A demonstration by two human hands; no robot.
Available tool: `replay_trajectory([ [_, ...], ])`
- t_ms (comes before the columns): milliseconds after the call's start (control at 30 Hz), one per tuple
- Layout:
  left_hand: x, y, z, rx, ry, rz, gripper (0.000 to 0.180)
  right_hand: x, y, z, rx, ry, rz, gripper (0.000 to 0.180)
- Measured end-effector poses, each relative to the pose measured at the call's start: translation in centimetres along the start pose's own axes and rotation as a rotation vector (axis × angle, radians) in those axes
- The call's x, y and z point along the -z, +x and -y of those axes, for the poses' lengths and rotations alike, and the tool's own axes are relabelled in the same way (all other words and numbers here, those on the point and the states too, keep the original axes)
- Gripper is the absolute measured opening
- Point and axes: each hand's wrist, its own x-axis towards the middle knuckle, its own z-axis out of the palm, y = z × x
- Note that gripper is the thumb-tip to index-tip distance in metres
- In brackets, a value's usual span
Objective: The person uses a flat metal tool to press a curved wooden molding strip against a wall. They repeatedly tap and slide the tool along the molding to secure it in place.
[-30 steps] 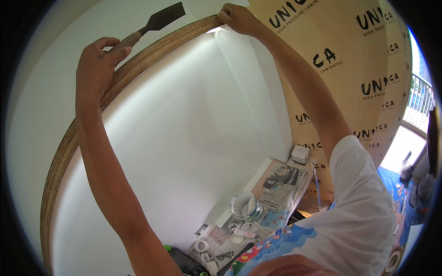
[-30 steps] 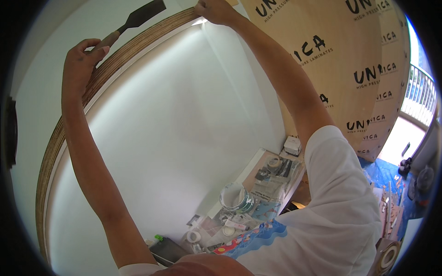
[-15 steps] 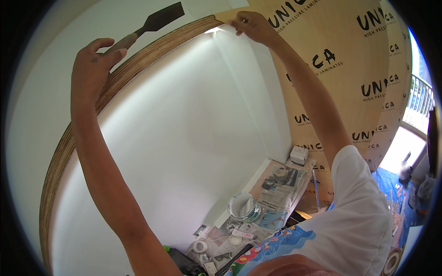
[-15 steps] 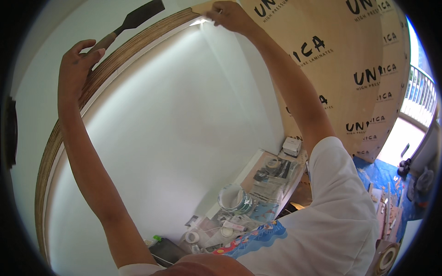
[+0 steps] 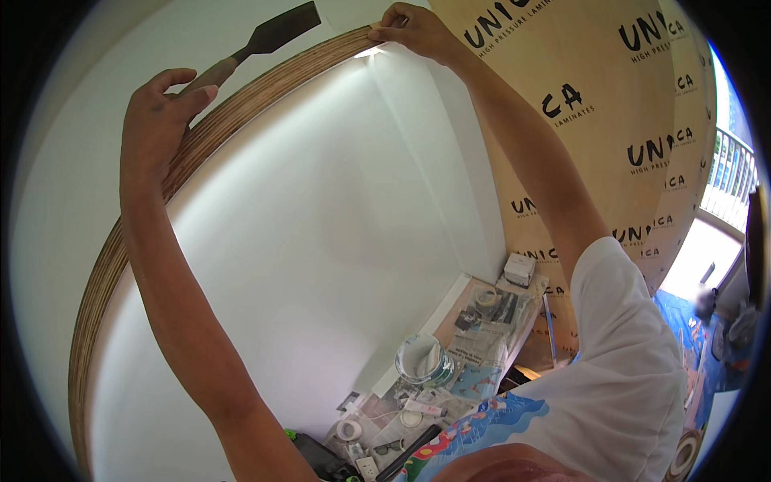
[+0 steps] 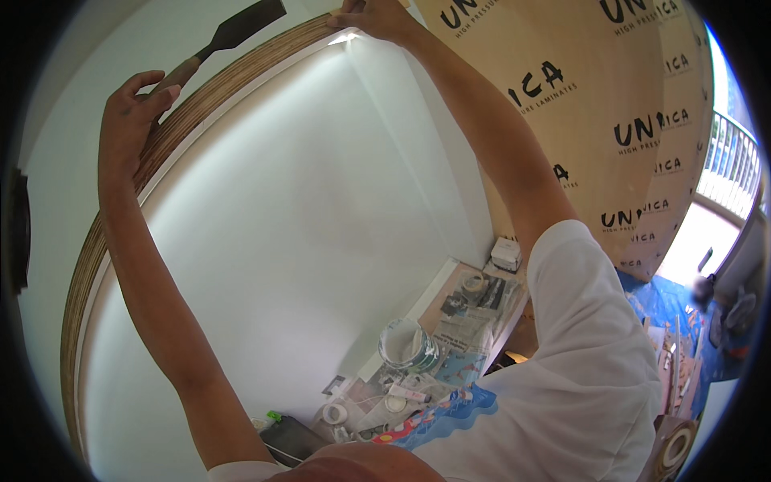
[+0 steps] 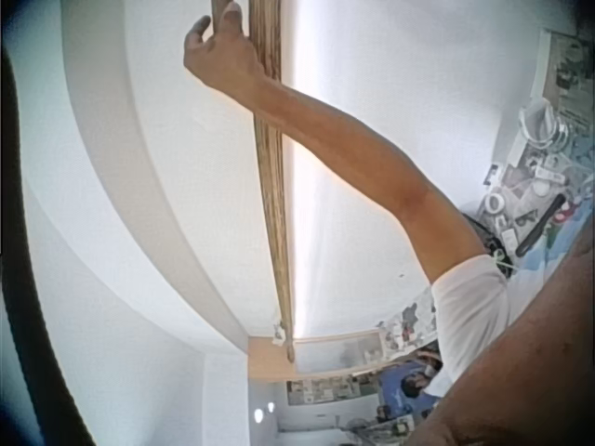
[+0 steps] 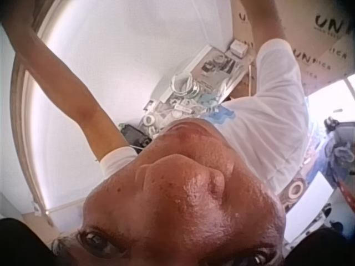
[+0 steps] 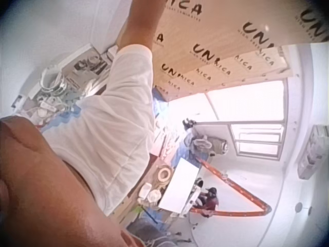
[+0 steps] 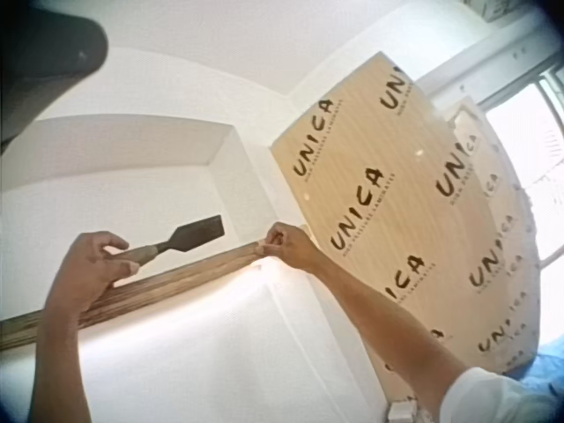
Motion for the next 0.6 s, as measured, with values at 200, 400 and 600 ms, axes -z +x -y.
replay_trajectory([
  [200, -0.2, 0.0, 0.6, -0.015, -0.024, -0.051, 0.061, -1.6, -0.5, 0.1, 0.193, -0.008, -0.085, 0.027],
  [400, -0.2, 0.4, 0.9, -0.052, -0.029, -0.023, 0.063, -4.3, -0.2, -2.0, 0.42, -0.254, -0.388, 0.019],
  [600, -0.1, 0.2, 0.8, -0.008, -0.031, -0.011, 0.064, -6.2, 0.1, -2.7, 0.319, -0.254, -0.471, 0.011],
])
